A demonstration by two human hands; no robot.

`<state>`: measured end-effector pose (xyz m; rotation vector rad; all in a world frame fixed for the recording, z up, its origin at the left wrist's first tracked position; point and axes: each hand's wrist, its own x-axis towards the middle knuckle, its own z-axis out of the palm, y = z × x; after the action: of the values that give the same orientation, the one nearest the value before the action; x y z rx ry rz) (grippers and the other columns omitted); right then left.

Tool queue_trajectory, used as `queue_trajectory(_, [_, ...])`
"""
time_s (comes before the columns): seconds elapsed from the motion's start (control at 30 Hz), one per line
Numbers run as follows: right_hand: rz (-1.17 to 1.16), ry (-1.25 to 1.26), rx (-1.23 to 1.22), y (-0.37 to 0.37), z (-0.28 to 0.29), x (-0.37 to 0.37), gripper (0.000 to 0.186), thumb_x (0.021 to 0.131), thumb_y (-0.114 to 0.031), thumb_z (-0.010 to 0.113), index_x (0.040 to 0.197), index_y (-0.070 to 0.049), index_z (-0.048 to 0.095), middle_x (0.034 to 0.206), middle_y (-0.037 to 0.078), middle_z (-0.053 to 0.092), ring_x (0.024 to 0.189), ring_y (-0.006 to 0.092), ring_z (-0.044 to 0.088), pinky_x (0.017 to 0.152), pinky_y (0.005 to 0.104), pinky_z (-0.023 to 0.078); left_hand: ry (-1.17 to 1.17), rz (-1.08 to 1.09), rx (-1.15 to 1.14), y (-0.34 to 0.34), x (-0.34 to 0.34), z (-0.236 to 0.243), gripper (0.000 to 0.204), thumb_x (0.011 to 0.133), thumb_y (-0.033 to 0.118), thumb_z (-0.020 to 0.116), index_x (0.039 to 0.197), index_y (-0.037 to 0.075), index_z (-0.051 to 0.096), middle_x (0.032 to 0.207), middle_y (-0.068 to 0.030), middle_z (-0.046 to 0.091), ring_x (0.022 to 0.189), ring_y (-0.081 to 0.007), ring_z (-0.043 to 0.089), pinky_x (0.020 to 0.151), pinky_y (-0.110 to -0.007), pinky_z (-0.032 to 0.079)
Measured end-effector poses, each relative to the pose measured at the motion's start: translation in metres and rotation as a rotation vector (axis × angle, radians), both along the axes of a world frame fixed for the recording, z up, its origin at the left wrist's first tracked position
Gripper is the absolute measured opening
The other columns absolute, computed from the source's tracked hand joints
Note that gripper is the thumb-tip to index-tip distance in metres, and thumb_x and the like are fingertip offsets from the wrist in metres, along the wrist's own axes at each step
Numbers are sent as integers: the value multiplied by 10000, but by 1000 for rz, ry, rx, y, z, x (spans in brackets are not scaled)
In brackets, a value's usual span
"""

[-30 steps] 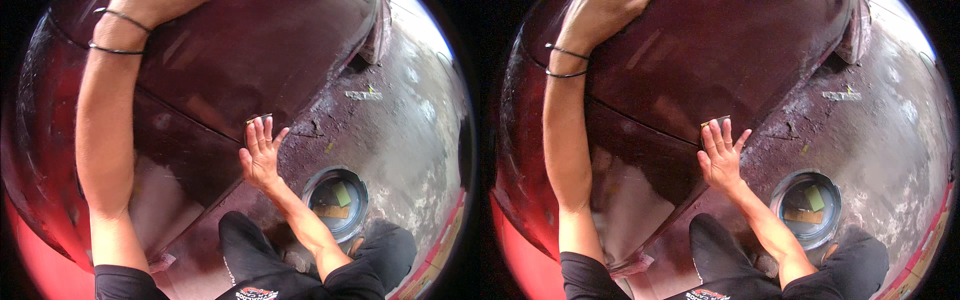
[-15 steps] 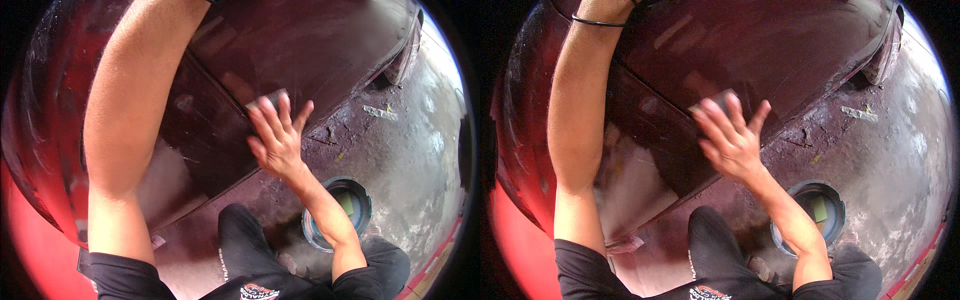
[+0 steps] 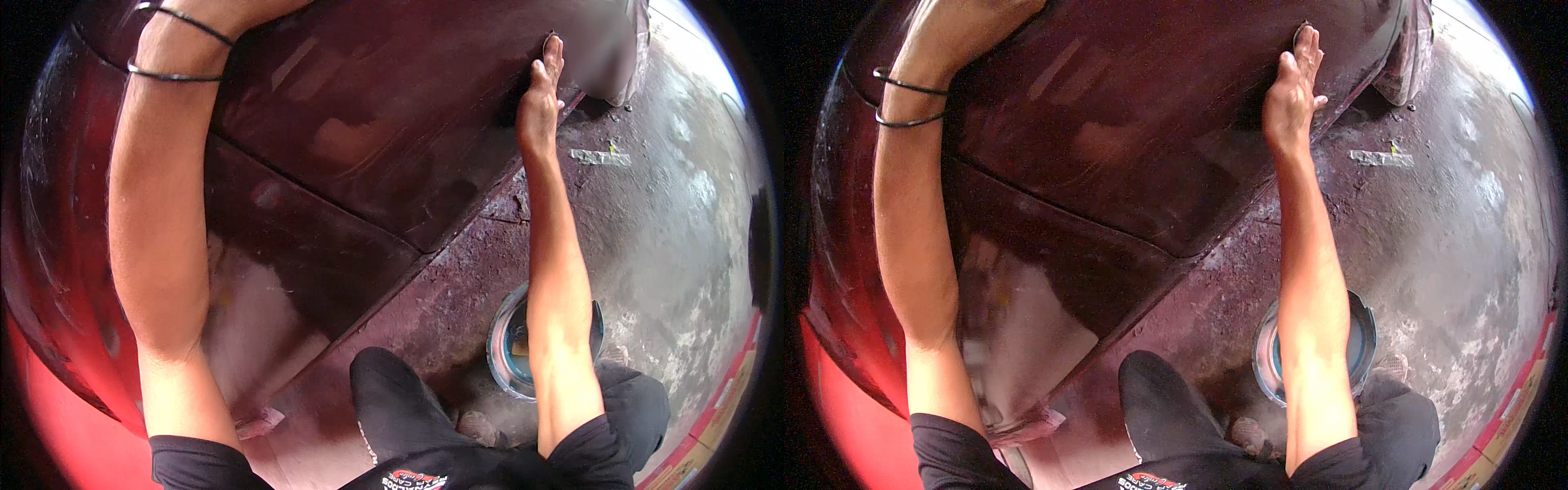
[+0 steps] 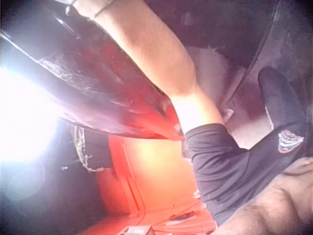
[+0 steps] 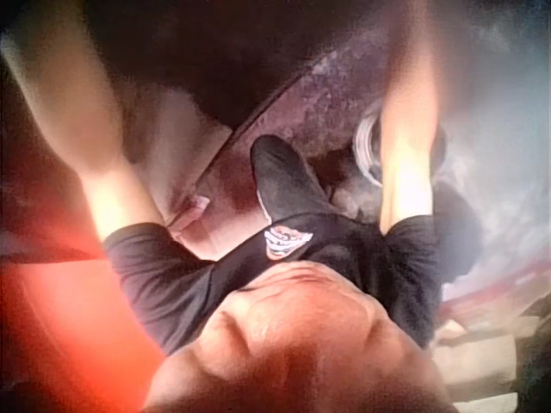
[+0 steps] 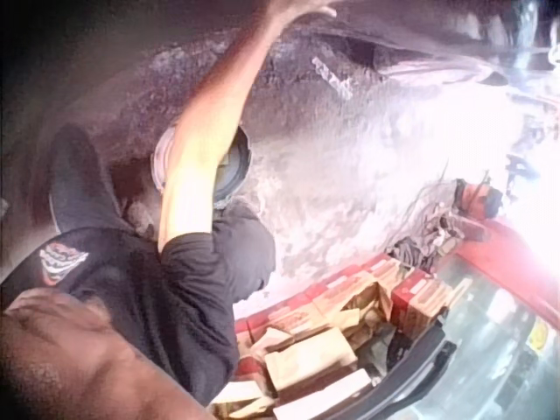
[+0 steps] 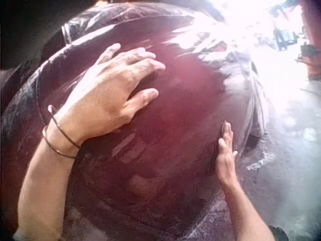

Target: The person sits on the floor and uses a sanding block to wet-sand the side panel of a maroon car. They repeatedly dip the block into a bucket of water and sand the surface in circular and linear motions.

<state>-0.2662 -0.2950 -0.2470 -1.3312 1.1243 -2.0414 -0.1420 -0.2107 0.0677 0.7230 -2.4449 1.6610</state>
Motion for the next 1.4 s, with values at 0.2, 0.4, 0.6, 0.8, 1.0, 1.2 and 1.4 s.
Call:
queue_trajectory(0.2, [51,335,-192,156,-21,123,726,994,-264,462,1692,-132,311,1782,130,198,1659,360,62,1255,671,-132,-14,136,-98,15,-16,-20,412,1029,305,656,1393,112,646,1483,-128,621,1488,-286,485,1307,-516,250])
queue_trajectory(0.4, [-67,191,-26,50,4,34,634,1084,-222,362,1706,-151,259,1790,89,182,1658,340,88,1229,739,-66,15,130,-50,18,-16,-13,423,997,266,698,1390,117,649,1487,-127,617,1482,-299,491,1307,-515,249])
queue_trajectory(0.6, [38,148,-93,113,-6,80,644,1065,-244,436,1693,-168,313,1780,66,229,1657,336,104,1226,744,-77,2,234,-84,17,-21,-9,432,968,243,726,1368,98,653,1480,-132,615,1479,-316,491,1300,-515,256])
queue_trajectory(0.8, [30,383,-75,126,-53,85,649,1041,-241,426,1679,-147,348,1769,93,256,1655,324,131,1226,739,-114,20,286,-66,25,-30,-13,428,941,224,746,1342,91,674,1470,-136,618,1474,-330,494,1295,-518,262])
queue_trajectory(1.0, [-5,99,183,34,-28,4,622,1124,-264,334,1718,-137,198,1797,85,144,1657,336,89,1232,743,-37,49,238,-45,21,-34,-13,430,936,220,744,1341,89,677,1469,-141,621,1473,-339,494,1298,-526,252])
queue_trajectory(1.2, [77,304,93,176,-100,115,660,1078,-274,398,1706,-130,259,1784,105,198,1655,363,97,1236,725,-74,-9,213,-42,21,-41,-13,469,966,250,717,1417,149,640,1517,-103,595,1491,-301,482,1298,-521,245])
queue_trajectory(1.4, [-71,233,234,37,-50,0,623,1123,-300,310,1722,-180,190,1798,59,146,1658,325,86,1241,744,2,-230,187,-67,-3,-5,25,484,1055,299,634,1533,245,578,1605,-14,541,1523,-228,454,1292,-472,271])
